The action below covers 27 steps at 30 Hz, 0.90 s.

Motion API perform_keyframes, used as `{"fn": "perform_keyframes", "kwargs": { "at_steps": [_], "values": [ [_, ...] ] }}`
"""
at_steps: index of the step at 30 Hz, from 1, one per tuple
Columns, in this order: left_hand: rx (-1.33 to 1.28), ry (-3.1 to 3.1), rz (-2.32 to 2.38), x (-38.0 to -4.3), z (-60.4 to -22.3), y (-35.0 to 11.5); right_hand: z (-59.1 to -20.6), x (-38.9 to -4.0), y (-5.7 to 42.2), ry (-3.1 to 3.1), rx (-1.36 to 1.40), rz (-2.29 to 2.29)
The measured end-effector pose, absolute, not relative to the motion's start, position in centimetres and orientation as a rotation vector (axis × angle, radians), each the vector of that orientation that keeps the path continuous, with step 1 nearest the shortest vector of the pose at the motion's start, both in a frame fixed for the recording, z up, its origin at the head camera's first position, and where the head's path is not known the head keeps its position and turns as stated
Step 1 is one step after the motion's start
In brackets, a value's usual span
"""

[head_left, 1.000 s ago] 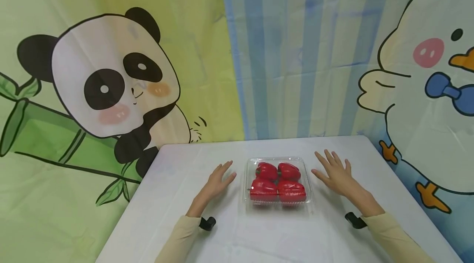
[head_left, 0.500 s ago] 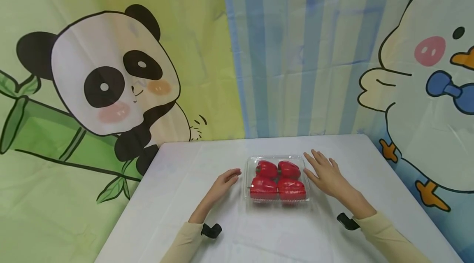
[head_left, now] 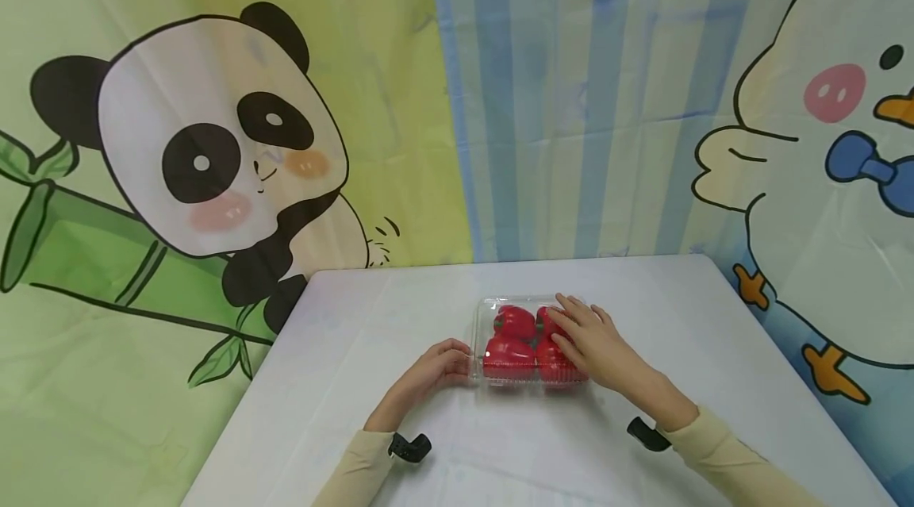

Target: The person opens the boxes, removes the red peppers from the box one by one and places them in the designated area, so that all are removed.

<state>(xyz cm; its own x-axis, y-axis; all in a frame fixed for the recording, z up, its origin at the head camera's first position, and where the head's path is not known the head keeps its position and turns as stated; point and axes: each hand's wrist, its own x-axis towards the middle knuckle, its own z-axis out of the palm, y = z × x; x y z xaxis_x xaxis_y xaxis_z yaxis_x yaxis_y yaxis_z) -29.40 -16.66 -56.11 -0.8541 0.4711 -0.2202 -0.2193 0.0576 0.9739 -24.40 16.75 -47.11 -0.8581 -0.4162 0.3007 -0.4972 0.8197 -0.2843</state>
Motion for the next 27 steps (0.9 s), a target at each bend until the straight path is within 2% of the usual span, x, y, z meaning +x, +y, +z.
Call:
{"fn": "perform_keyframes", "kwargs": {
  "at_steps": [16,27],
  "values": [
    [0.455,1.42,1.798,-29.0,-56.3,-17.2,-47.5,-22.6,9.4,-2.381,1.165,0.392],
    [0.491,1.404,1.779,-29.0,-56.8,-17.4,-48.7,-22.3,4.8,-2.509,1.154,0.119]
  ]
}}
